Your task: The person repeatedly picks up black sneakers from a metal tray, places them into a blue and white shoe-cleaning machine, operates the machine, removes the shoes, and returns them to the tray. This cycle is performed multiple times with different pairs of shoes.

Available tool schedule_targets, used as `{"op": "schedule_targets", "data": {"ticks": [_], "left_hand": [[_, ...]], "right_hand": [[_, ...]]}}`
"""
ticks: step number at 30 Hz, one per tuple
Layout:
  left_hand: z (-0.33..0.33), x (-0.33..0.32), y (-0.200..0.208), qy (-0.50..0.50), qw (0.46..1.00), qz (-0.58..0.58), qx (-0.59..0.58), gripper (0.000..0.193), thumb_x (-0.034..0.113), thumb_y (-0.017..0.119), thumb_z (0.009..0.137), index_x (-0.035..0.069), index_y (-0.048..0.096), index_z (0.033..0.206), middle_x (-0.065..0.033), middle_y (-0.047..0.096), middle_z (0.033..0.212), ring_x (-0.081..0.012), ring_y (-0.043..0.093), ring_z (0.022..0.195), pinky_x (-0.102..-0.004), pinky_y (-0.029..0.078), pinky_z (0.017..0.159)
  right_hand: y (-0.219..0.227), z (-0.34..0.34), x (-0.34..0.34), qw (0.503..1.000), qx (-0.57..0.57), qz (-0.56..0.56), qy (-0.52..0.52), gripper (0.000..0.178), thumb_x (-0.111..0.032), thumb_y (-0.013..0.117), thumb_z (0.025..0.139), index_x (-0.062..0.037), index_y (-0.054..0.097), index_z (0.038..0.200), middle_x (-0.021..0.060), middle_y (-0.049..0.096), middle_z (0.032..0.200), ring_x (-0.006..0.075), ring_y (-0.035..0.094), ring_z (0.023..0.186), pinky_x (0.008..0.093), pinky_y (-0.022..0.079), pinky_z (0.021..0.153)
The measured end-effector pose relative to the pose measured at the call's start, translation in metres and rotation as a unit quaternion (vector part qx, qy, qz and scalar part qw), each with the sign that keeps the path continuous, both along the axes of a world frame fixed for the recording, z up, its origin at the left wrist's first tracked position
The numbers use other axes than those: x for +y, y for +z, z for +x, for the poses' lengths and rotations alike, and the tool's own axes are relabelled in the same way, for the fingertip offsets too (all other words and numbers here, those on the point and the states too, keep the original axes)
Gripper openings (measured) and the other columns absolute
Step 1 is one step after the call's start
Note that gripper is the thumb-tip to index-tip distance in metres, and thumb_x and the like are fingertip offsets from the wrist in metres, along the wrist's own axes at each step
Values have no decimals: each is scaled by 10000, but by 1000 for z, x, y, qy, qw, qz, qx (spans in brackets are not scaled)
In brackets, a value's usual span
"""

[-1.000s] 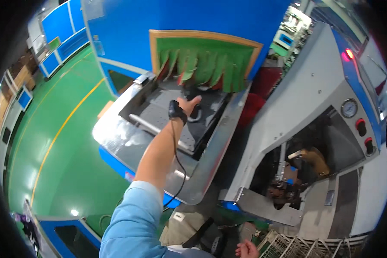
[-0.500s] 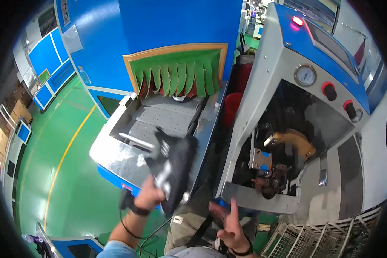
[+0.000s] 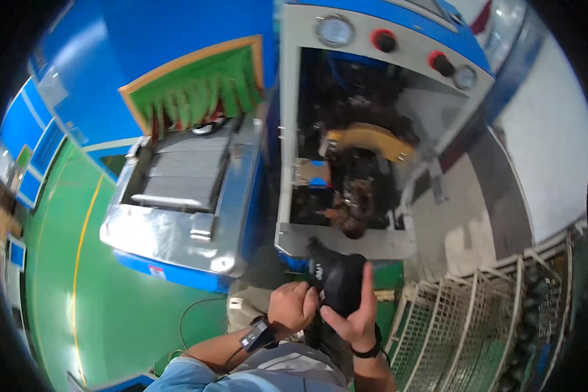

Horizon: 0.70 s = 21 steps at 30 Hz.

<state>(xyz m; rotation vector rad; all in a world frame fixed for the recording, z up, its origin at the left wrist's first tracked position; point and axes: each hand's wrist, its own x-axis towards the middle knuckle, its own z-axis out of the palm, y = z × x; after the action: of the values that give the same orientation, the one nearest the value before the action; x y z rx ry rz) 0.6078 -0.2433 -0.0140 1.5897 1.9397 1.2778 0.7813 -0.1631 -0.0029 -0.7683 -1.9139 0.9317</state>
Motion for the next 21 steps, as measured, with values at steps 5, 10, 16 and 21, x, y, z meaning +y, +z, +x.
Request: {"op": "schedule_targets", "data": {"ticks": [5,10,16,21], "left_hand": [[1,20,38,-72,848,123,-511,429,224,434,1109,-19,589,791,-120,633,754,-218,622,702,-446,515,680],[-37,33,52,-130,956,-153,-216,401,335,563,1092,-18,720,986,-222,700,858,-387,688,792,-430,541,751],[-48,11,-10,-136,941,-240,-197,411,375,613,1055,-16,736,1018,-215,722,799,-363,740,762,-438,555,687],[-42,14,-37,-171,934,-246,-192,452,415,598,1051,-13,744,1036,-216,717,777,-368,746,755,-455,568,692]], "right_hand": [[43,14,40,741,452,-493,64,925,-148,654,745,-5,399,1623,187,598,1455,302,628,1290,394,514,1096],[131,16,100,970,167,-156,88,958,-64,746,786,-55,362,1663,184,539,1559,270,566,1381,387,456,1151],[204,-39,158,988,-133,-77,-32,889,-89,803,780,-13,464,1598,156,741,1289,160,694,1114,304,527,988],[197,-69,204,911,-409,51,2,904,-347,745,785,-85,463,1604,364,707,1142,441,724,1025,420,547,942]]}}
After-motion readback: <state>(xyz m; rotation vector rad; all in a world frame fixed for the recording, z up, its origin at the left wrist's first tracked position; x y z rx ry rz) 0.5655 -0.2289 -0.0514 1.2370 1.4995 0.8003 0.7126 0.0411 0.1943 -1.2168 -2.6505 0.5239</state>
